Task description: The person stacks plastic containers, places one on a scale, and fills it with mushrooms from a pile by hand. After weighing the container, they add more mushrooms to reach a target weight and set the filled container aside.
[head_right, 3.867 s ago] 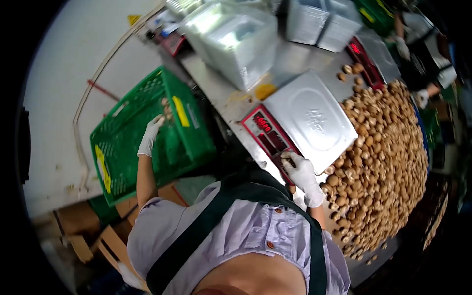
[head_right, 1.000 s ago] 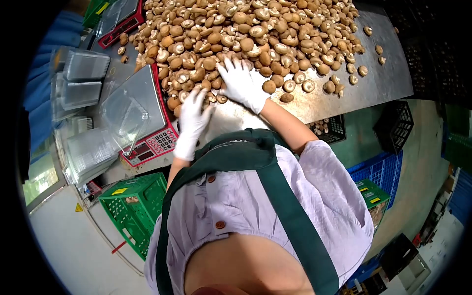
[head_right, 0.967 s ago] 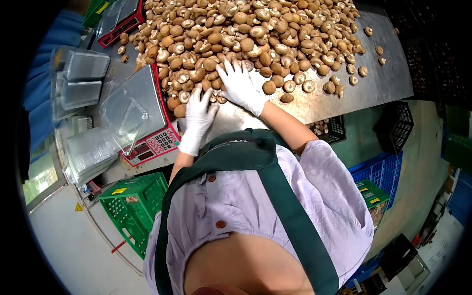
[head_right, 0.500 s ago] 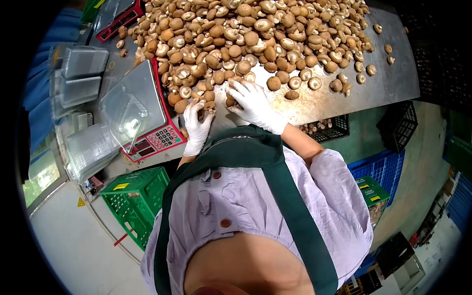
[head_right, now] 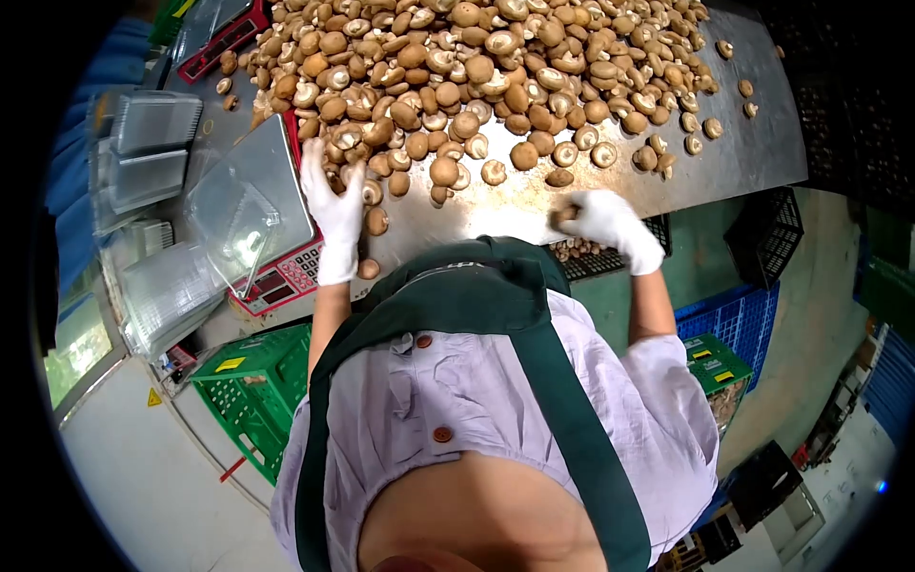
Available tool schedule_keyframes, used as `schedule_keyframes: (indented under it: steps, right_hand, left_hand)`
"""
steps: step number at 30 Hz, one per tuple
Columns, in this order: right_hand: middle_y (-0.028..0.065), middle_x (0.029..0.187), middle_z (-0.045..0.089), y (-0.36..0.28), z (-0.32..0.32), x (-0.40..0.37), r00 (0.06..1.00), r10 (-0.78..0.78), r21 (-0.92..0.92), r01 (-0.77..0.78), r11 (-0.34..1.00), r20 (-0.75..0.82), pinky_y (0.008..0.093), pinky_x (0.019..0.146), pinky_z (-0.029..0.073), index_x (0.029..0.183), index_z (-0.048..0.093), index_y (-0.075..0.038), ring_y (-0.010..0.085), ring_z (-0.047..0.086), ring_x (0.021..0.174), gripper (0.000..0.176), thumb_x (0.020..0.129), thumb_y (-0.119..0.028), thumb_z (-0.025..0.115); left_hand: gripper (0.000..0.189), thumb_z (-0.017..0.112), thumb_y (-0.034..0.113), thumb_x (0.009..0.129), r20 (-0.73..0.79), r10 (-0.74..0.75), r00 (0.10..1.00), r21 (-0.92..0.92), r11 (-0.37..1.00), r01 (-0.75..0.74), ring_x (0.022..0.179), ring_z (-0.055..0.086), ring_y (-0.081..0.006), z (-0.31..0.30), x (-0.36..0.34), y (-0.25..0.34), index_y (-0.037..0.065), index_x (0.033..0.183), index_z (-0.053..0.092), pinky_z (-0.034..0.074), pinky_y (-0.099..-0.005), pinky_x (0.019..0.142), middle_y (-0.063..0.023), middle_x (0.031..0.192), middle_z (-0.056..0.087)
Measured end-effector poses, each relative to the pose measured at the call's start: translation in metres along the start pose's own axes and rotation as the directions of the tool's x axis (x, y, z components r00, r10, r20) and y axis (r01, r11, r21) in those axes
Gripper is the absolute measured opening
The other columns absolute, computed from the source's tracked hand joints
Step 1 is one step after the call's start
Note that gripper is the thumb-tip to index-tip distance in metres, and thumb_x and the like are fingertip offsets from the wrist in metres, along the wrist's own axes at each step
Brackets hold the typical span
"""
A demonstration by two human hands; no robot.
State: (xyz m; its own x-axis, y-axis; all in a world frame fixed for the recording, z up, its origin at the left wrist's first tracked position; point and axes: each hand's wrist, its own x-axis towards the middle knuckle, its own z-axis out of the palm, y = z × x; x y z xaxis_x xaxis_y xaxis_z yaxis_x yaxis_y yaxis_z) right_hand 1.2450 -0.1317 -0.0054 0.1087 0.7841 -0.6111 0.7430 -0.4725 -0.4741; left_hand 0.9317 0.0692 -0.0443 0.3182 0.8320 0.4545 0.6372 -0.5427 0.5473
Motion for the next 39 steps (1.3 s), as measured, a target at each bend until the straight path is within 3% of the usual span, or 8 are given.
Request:
schedule_keyframes:
  steps: [6,9,14,16,21,28,34,39]
  right_hand:
    - [0.0148,0.098,0.064,0.038,-0.006,-0.024,0.961,0.138,-0.264,-0.201,0.944,-0.239,0.0399,0.078,0.049,0.103,0.063,-0.01,0.0316,0.061,0.091,0.035,0.072,-0.027,0.065]
    - [0.0144,0.101,0.063,-0.009,-0.007,-0.002,0.919,-0.059,-0.164,-0.006,0.986,-0.389,0.0412,0.08,0.049,0.105,0.061,-0.007,0.0325,0.059,0.095,0.034,0.078,-0.028,0.062]
    - [0.0105,0.116,0.058,-0.078,0.012,0.085,0.73,-0.42,-0.176,0.391,0.904,-0.539,0.0374,0.089,0.045,0.112,0.059,-0.008,0.0291,0.055,0.103,0.042,0.076,-0.028,0.066]
    - [0.0117,0.131,0.047,-0.116,0.006,0.107,0.803,-0.406,-0.15,0.38,0.913,-0.436,0.0406,0.094,0.041,0.122,0.052,-0.01,0.0311,0.047,0.116,0.057,0.074,-0.035,0.068]
    - [0.02,0.132,0.042,-0.135,0.045,0.145,0.604,-0.597,-0.408,0.435,0.802,-0.528,0.0538,0.096,0.037,0.129,0.043,-0.011,0.0471,0.037,0.119,0.072,0.072,-0.046,0.069]
    - [0.0113,0.121,0.052,-0.1,0.081,0.095,0.621,-0.739,-0.444,0.603,0.663,-0.261,0.048,0.105,0.029,0.121,0.051,-0.009,0.0312,0.043,0.119,0.055,0.076,-0.035,0.067]
    - [0.0098,0.117,0.056,-0.081,0.076,0.074,0.606,-0.738,-0.213,0.711,0.67,-0.297,0.0387,0.094,0.042,0.118,0.055,-0.01,0.0285,0.05,0.112,0.048,0.075,-0.028,0.068]
    - [0.0136,0.122,0.056,-0.087,0.056,0.097,0.611,-0.474,-0.069,0.566,0.822,-0.635,0.037,0.092,0.045,0.117,0.059,-0.01,0.0304,0.053,0.11,0.047,0.073,-0.015,0.072]
  left_hand:
    - [0.075,0.076,0.037,0.067,0.208,-0.08,0.975,0.087,0.994,0.064,0.13,0.028,-0.0414,0.034,0.026,-0.009,0.01,0.129,0.044,0.024,-0.0535,0.105,-0.022,0.143,0.028]
    - [0.058,0.078,0.036,0.063,0.166,0.104,0.981,0.139,0.982,-0.127,0.128,0.028,-0.0444,0.045,-0.002,-0.015,0.007,0.108,0.055,0.025,-0.0533,0.104,-0.018,0.14,0.034]
    - [0.063,0.073,0.026,0.064,0.381,0.109,0.918,0.126,0.978,-0.169,0.125,0.035,-0.0378,0.027,-0.064,-0.016,0.01,0.121,0.049,0.025,-0.0511,0.104,-0.0137,0.135,0.04]
    - [0.072,0.073,0.025,0.064,0.403,0.183,0.897,0.105,0.964,-0.244,0.122,0.036,-0.0374,0.017,-0.073,-0.01,0.012,0.128,0.045,0.025,-0.0502,0.103,-0.0133,0.134,0.039]
    - [0.072,0.078,0.033,0.061,0.464,0.27,0.843,-0.017,0.955,-0.297,0.118,0.044,-0.0326,-0.003,-0.077,0.0,0.008,0.122,0.05,0.029,-0.0457,0.1,-0.0131,0.124,0.049]
    - [0.056,0.075,0.029,0.064,0.396,0.428,0.812,-0.156,0.903,-0.4,0.106,0.05,-0.03,0.003,-0.076,-0.006,0.006,0.111,0.057,0.034,-0.0432,0.095,-0.0109,0.113,0.053]
    - [0.079,0.073,0.043,0.069,0.178,-0.024,0.984,0.239,0.971,-0.019,0.128,0.03,-0.0393,0.002,-0.045,0.003,0.011,0.134,0.04,0.023,-0.0529,0.104,-0.0185,0.141,0.031]
    - [0.087,0.07,0.053,0.067,0.395,-0.155,0.905,0.313,0.95,0.026,0.134,0.021,-0.0406,0.029,-0.042,-0.005,0.022,0.14,0.034,0.014,-0.0613,0.105,-0.0168,0.149,0.019]
